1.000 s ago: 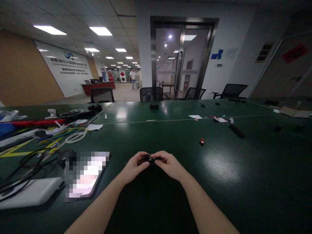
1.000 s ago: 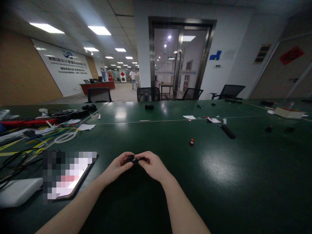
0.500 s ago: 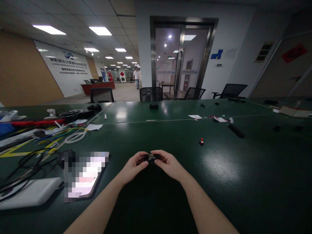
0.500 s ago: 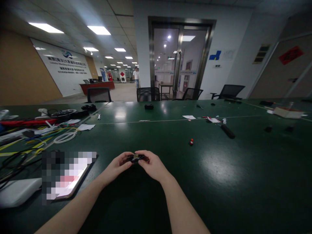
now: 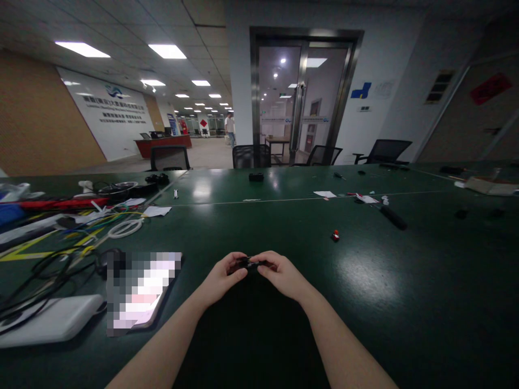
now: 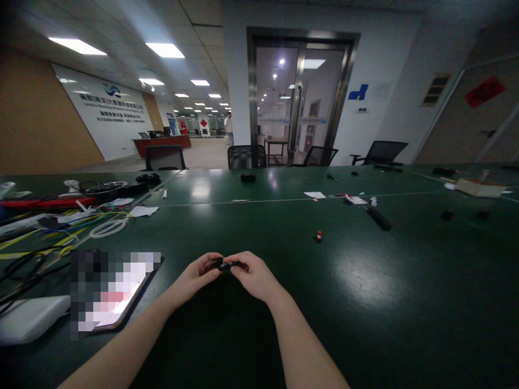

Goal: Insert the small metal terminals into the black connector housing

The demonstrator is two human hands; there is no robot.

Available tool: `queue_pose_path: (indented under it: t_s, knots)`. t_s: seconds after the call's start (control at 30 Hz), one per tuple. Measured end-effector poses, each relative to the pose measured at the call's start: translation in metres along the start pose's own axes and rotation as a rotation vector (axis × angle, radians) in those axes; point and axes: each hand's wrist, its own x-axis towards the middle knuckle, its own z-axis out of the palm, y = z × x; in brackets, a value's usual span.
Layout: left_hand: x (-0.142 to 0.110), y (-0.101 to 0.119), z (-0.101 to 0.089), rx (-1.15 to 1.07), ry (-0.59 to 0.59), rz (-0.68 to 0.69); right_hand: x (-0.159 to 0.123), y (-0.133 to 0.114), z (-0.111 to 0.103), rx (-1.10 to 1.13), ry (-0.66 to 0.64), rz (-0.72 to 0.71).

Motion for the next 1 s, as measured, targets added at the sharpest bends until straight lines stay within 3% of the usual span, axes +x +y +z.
queue_pose_path:
  t_s: [1.0]
  knots:
    - [-0.0002, 0.0028, 0.0009, 0.009, -0.005, -0.005, 0.0003, 0.0037, -0.0004, -0.008, -0.012, 0.008]
